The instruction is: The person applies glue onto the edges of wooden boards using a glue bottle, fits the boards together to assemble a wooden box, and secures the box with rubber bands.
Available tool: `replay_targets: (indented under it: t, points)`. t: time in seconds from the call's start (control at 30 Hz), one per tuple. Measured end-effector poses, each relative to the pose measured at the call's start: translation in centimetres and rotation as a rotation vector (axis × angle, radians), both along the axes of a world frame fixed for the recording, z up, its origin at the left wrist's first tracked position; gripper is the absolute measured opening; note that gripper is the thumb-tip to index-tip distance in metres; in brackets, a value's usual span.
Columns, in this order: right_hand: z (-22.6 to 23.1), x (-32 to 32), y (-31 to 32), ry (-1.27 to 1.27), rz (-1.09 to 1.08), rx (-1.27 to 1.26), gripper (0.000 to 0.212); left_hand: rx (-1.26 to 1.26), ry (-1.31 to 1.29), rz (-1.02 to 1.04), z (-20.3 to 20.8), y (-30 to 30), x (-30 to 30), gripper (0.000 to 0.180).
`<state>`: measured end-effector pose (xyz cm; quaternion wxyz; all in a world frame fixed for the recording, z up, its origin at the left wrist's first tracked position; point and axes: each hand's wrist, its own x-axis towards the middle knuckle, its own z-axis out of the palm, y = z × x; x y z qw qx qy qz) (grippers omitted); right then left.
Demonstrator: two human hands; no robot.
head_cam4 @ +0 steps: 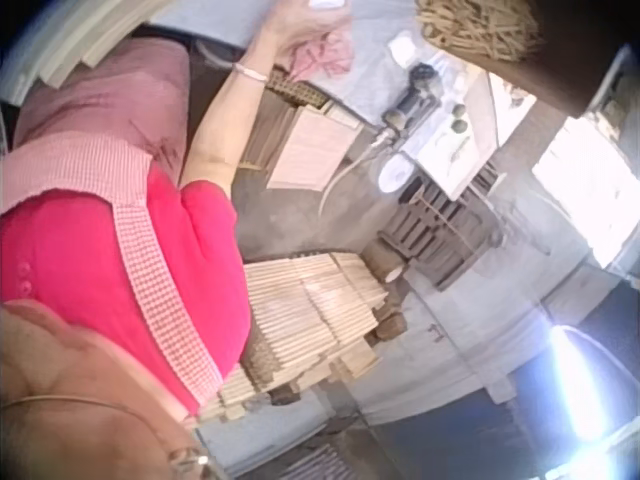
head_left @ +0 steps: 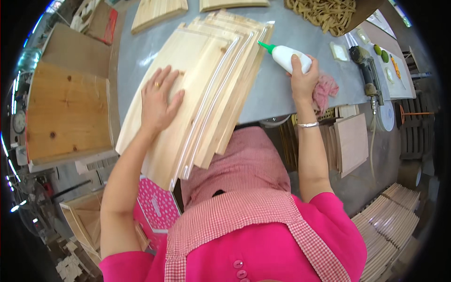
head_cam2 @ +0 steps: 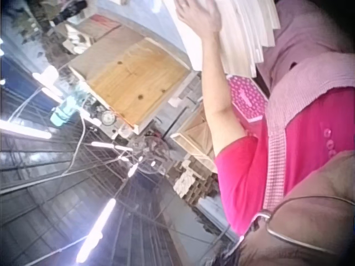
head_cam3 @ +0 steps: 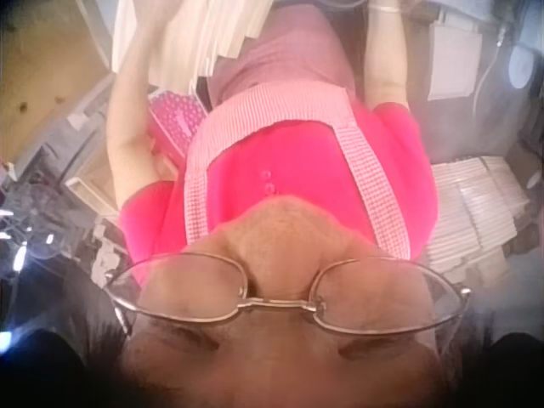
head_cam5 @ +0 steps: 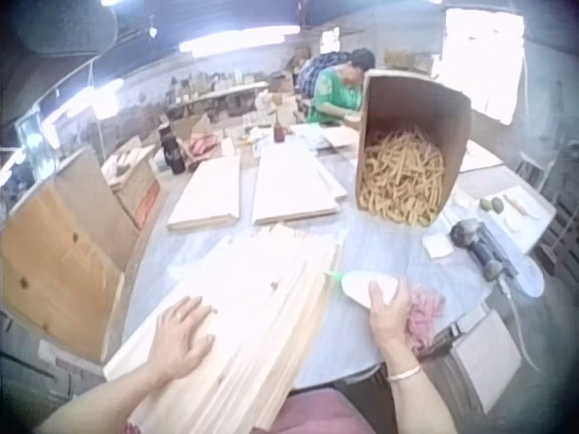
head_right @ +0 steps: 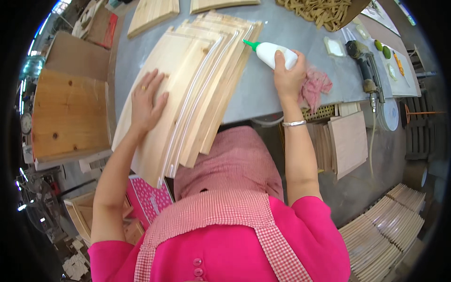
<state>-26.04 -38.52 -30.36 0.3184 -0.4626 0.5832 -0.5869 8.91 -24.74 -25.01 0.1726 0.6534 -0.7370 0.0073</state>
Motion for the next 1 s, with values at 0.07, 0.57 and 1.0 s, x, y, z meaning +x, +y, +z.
replay_targets:
  t: [0.07, 0.57, 1.0]
  points:
    - [-0.4, -0.6, 3.0, 0.091, 0.066, -0.038, 0.041, 0.003, 0.005, 0.000, -0.1, -0.2, 0.2, 0.052]
    - [2.5, 0.7, 23.9, 0.218, 0.672, -0.058, 0.036, -0.153, -0.054, -0.029, -1.7, -0.2, 0.8, 0.050]
    - [2.4, 1.7, 24.8, 0.113, 0.775, -0.032, 0.036, -0.194, 0.348, 0.166, -0.9, 2.2, 3.1, 0.041]
